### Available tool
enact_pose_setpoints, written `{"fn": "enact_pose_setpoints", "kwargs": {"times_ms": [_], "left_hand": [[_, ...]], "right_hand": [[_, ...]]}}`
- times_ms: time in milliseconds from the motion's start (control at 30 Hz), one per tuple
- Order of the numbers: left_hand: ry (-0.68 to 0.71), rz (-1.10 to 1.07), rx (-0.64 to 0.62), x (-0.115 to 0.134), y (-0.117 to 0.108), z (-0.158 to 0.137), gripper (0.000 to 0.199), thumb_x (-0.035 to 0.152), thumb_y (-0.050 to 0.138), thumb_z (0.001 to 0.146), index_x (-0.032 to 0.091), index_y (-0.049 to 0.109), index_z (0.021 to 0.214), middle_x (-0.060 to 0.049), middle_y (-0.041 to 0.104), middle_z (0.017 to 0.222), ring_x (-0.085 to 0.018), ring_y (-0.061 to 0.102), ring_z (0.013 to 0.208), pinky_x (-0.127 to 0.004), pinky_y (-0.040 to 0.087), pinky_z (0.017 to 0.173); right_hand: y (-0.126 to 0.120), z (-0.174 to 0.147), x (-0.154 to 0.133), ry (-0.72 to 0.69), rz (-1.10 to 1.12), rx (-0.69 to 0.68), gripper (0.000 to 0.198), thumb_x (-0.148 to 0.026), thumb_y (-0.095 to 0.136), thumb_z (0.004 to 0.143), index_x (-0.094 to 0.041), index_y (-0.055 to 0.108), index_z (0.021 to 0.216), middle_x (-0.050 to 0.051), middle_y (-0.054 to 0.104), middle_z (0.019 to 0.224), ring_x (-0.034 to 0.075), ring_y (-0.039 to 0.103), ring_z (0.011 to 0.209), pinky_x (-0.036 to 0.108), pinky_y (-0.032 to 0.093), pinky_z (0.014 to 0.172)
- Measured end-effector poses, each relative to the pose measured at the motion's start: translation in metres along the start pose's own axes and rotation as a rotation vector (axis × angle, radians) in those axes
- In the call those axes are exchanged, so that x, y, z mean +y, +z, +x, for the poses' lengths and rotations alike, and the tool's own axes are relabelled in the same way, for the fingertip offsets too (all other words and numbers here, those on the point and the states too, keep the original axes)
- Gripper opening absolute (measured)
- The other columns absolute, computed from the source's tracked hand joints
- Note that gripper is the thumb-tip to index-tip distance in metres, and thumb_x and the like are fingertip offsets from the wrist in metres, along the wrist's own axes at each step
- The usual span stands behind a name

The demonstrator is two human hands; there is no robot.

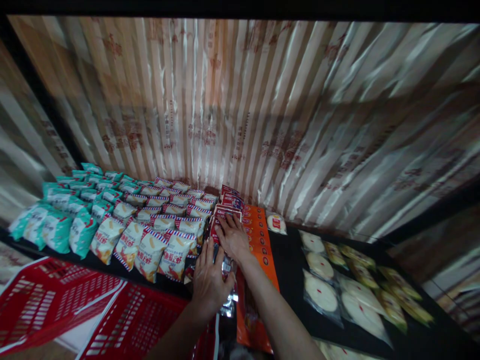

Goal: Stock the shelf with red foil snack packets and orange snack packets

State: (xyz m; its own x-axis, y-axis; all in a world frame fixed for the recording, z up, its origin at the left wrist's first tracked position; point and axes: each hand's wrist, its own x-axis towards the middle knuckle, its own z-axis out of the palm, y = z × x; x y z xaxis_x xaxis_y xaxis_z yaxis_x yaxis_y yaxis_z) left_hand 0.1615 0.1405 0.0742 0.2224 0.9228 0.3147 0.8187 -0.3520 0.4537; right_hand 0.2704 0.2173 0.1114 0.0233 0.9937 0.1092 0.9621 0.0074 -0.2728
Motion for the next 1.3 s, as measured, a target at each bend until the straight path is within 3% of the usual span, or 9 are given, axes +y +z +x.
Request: {"fn": "enact_pose_setpoints", "kwargs": {"times_ms": [167,300,433,633,900,1133,1300], "left_hand": [[-0.009,0.004,-0.028,0.001,-0.003,0.003,0.055,0.03,0.057,0.076,0.014,0.052,0.128,-0.018,0.034,0.146,-0.032,0.03,0.135,-0.046,0.031,0.108],[-0.018,0.008,-0.068,0.003,-0.009,0.003,0.06,0.028,0.057,0.074,0.013,0.049,0.131,-0.019,0.031,0.147,-0.034,0.027,0.136,-0.046,0.031,0.108],[-0.023,-0.001,-0.096,0.005,-0.013,0.001,0.064,0.03,0.057,0.074,0.014,0.045,0.134,-0.018,0.029,0.149,-0.034,0.024,0.137,-0.048,0.03,0.108],[-0.01,-0.033,-0.064,0.002,-0.014,0.001,0.068,0.029,0.057,0.075,0.019,0.038,0.14,-0.013,0.024,0.152,-0.034,0.022,0.138,-0.048,0.028,0.109],[-0.028,-0.028,-0.069,0.004,-0.015,-0.003,0.07,0.027,0.059,0.073,0.016,0.038,0.139,-0.015,0.02,0.152,-0.035,0.02,0.138,-0.047,0.028,0.108],[-0.018,-0.011,-0.021,0.002,-0.012,-0.004,0.07,0.026,0.057,0.073,0.016,0.036,0.14,-0.015,0.022,0.152,-0.032,0.022,0.138,-0.047,0.029,0.108],[-0.029,0.004,-0.008,0.0,-0.01,-0.002,0.068,0.025,0.057,0.073,0.016,0.039,0.138,-0.015,0.025,0.151,-0.032,0.025,0.137,-0.046,0.032,0.106]], "right_hand": [[0.005,0.0,0.002,-0.01,0.024,0.062,0.048,-0.046,0.032,0.093,-0.026,0.047,0.134,0.007,0.039,0.146,0.025,0.021,0.139,0.047,0.024,0.108],[0.013,0.002,0.006,-0.046,0.123,0.246,0.048,-0.042,0.038,0.092,-0.018,0.052,0.13,0.012,0.045,0.141,0.027,0.03,0.135,0.048,0.028,0.107],[0.014,-0.003,0.007,-0.084,0.251,0.447,0.042,-0.038,0.04,0.091,-0.018,0.057,0.124,0.011,0.046,0.14,0.025,0.03,0.135,0.049,0.028,0.107],[0.009,-0.031,0.016,0.013,0.443,0.558,0.045,-0.041,0.033,0.092,-0.013,0.062,0.113,0.016,0.053,0.13,0.024,0.042,0.127,0.047,0.032,0.106],[0.028,-0.075,0.025,0.195,0.706,0.505,0.055,-0.052,0.036,0.088,-0.011,0.057,0.119,0.017,0.053,0.13,0.025,0.044,0.125,0.047,0.03,0.108],[0.035,-0.07,0.021,0.288,0.885,0.319,0.068,-0.06,0.032,0.086,-0.013,0.046,0.133,0.014,0.042,0.143,0.024,0.033,0.135,0.045,0.022,0.113],[0.039,-0.069,0.017,0.262,0.901,0.324,0.068,-0.061,0.027,0.087,-0.016,0.044,0.136,0.011,0.042,0.143,0.021,0.033,0.135,0.043,0.024,0.112]]}}
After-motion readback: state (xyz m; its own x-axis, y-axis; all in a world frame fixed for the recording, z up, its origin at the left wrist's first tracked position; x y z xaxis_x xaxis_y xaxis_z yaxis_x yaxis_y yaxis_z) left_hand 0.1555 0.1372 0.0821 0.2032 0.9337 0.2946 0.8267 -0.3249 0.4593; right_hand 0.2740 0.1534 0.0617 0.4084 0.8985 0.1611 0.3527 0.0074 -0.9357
